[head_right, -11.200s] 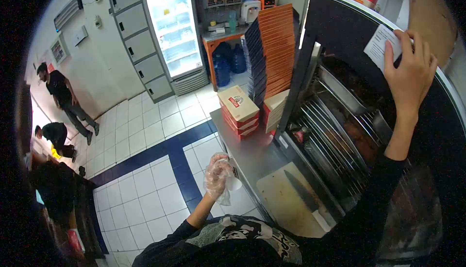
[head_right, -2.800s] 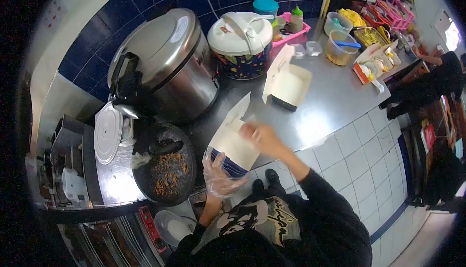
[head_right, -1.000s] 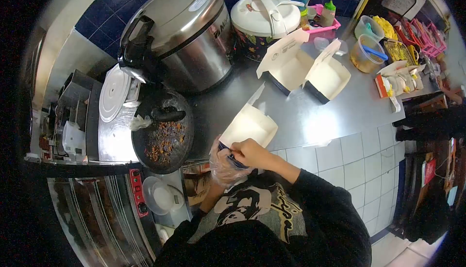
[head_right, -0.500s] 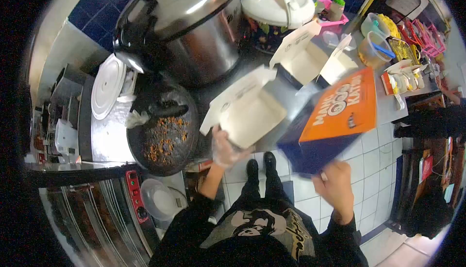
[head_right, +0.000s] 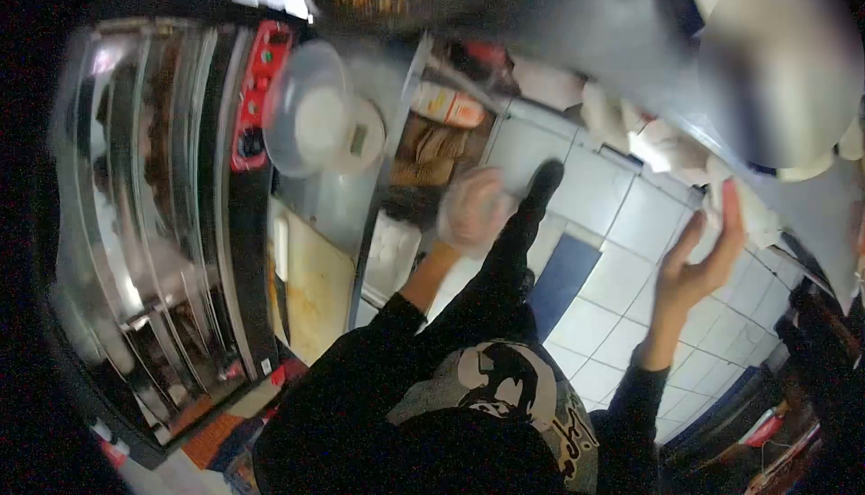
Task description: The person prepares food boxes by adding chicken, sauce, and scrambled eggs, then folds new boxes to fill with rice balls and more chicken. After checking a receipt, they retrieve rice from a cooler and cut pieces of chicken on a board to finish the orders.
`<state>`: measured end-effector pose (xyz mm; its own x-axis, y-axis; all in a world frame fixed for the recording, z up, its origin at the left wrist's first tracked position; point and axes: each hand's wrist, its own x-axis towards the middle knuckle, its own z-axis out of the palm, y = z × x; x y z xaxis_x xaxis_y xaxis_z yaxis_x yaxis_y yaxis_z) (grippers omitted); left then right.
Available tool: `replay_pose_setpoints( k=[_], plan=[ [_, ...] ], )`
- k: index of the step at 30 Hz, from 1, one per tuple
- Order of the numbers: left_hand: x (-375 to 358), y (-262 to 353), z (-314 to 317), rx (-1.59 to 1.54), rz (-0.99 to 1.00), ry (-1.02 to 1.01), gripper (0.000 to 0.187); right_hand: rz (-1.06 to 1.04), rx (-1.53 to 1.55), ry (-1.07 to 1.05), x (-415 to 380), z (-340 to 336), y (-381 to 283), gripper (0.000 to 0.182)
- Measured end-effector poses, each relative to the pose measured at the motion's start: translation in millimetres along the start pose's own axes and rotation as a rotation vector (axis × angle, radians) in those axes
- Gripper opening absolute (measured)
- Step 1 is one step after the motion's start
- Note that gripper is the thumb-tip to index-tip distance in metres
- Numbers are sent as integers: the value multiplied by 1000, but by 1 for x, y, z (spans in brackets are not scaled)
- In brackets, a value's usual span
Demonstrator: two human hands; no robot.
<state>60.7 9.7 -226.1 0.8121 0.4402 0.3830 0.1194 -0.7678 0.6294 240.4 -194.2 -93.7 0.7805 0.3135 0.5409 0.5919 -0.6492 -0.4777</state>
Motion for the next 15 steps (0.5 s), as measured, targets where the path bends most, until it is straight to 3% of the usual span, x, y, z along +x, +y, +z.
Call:
replay_pose_setpoints(
  k=[2,4,6,8,10,12,13,14,15],
  plan=[
    [-106,-97,-6,268,-113,-136,31,40,31,-255,-93,27,6,42],
    [-188,-168,-24,369,-311,-126,30,129,51,-511,-205,41,15,42],
    [-250,-226,-55,528,-584,-315,30,393,171,-733,-315,38,15,43],
    [-302,-268,-69,619,-777,-234,18,502,213,-901,-390,26,3,43],
    [-365,-316,-81,609,-872,-340,22,501,207,-997,-455,15,0,43],
    [-409,-347,-87,694,-1064,-289,37,583,254,-1073,-509,13,1,43],
    [-429,-361,-92,709,-1066,-299,37,731,290,-1179,-530,10,1,34],
    [-442,-371,-96,790,-910,-473,43,607,285,-1095,-549,16,0,44],
    [-455,-382,-101,863,-748,-645,50,682,300,-1156,-563,17,2,38]
  ],
)
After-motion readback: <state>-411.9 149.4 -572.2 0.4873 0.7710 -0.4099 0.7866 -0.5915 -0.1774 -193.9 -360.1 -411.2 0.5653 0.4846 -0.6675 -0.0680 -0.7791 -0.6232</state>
